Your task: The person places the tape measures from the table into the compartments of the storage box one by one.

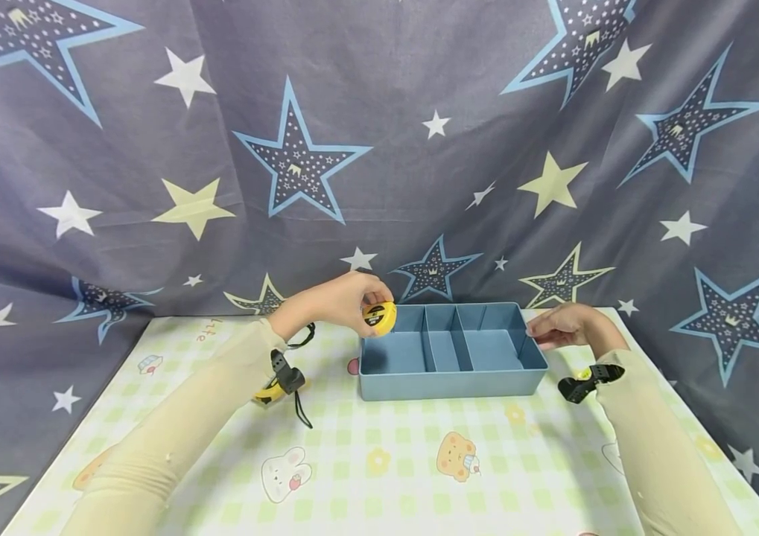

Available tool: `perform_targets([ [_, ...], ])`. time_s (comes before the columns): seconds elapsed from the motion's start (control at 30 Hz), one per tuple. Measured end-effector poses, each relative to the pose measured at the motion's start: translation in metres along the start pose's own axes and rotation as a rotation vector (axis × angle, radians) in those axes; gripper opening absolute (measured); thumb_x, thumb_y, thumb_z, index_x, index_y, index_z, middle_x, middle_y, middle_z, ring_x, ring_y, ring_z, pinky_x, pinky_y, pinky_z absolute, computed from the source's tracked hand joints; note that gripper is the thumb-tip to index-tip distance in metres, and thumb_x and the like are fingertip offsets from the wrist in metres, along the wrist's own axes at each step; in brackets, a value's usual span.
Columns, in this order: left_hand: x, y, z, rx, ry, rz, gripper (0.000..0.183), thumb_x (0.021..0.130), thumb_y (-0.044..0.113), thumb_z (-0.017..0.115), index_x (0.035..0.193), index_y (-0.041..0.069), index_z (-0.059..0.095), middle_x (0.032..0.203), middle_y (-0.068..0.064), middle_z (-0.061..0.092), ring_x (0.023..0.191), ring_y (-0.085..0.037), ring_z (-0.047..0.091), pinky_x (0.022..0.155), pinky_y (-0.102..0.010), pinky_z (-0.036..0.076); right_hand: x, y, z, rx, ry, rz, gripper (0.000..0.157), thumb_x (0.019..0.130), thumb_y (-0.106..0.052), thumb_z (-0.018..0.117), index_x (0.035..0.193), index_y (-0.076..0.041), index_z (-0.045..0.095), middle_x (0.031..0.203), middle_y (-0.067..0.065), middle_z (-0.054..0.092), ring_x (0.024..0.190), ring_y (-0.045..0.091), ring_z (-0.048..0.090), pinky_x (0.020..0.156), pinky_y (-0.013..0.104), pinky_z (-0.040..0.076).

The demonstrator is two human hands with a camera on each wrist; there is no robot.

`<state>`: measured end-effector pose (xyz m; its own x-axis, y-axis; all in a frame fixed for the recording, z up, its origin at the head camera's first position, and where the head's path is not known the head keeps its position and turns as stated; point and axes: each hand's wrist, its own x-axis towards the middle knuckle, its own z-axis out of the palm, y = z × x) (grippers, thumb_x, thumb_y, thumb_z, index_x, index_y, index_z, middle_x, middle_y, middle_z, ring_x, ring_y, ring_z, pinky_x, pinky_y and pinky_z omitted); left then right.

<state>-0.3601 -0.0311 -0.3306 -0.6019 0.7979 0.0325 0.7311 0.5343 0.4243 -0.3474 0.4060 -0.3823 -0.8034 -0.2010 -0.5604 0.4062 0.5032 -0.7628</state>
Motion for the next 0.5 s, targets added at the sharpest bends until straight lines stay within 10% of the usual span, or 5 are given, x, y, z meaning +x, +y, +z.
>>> perform_targets([
  [0.5,0.0055,0.0003,0.0042,-0.011,-0.033,-0.046,0.057,0.074,0.013,0.089,0.125,0.003,0.066,0.117,-0.010,0.070,0.109,-0.023,0.066,0.097,-0.032,0.055,-0.0002,-0.0024,0.0003,0.019,0.005,0.004,0.042,0.097,-0.007,0.065,0.134,0.013,0.057,0.100,-0.005,0.073,0.089,0.008,0.069,0.088,0.032,0.061],
])
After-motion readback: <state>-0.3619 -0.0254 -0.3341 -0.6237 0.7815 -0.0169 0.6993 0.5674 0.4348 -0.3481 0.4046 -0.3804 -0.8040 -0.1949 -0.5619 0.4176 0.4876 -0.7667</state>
